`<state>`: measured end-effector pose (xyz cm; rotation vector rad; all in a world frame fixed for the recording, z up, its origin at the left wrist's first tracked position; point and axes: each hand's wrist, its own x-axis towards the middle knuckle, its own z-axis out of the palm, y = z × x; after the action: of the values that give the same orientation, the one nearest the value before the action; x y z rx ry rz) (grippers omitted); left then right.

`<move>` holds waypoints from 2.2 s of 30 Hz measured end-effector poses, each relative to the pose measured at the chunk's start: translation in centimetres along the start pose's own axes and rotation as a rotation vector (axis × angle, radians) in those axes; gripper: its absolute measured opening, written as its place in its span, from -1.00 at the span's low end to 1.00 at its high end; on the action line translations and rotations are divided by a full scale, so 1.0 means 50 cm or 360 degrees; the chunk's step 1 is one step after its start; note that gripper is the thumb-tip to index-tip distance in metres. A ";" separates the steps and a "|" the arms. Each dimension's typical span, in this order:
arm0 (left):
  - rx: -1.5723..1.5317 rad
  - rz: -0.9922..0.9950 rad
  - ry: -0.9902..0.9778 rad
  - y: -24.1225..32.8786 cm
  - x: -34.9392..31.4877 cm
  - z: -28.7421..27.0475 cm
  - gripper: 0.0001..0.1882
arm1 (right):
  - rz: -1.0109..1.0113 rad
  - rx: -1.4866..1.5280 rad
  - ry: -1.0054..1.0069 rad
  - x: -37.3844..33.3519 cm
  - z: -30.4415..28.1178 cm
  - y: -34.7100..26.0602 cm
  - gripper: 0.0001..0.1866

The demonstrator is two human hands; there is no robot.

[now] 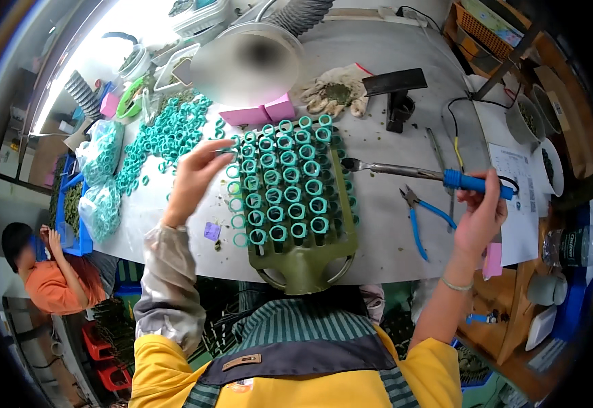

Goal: The person uses a soldering iron to melt and weld small green plastic rings onto a large green plastic frame. They pick up individual rings by hand, position them on the frame, and apply the heated tip of the tool to fuse the plastic together.

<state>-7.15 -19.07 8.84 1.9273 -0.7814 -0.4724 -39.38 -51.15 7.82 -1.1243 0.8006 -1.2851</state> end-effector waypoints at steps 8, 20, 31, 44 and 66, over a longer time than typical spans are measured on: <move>0.0526 0.0923 -0.0073 0.067 0.080 0.252 -0.71 | -0.0046 0.0083 -0.0092 -0.006 0.036 0.038 -0.68; 0.0660 0.0989 -0.0099 0.031 0.102 0.276 -0.71 | -0.0052 -0.0058 -0.0067 -0.027 0.049 0.024 -0.68; 0.1509 0.0045 0.0566 -0.172 0.046 -0.167 -0.92 | 0.0004 -0.0019 -0.0066 -0.007 -0.022 0.007 -0.69; 0.0632 -0.0373 0.0803 -0.335 -0.052 -0.211 -0.73 | 0.0009 -0.0033 -0.0075 -0.020 -0.012 -0.015 -0.70; 0.0761 0.0173 0.0579 -0.040 -0.018 -0.045 -0.77 | -0.0014 0.0116 -0.0048 -0.031 -0.014 -0.028 -0.68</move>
<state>-5.75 -16.35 8.12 2.3027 -0.7988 0.1508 -40.71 -49.64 8.76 -1.0875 0.7215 -1.2916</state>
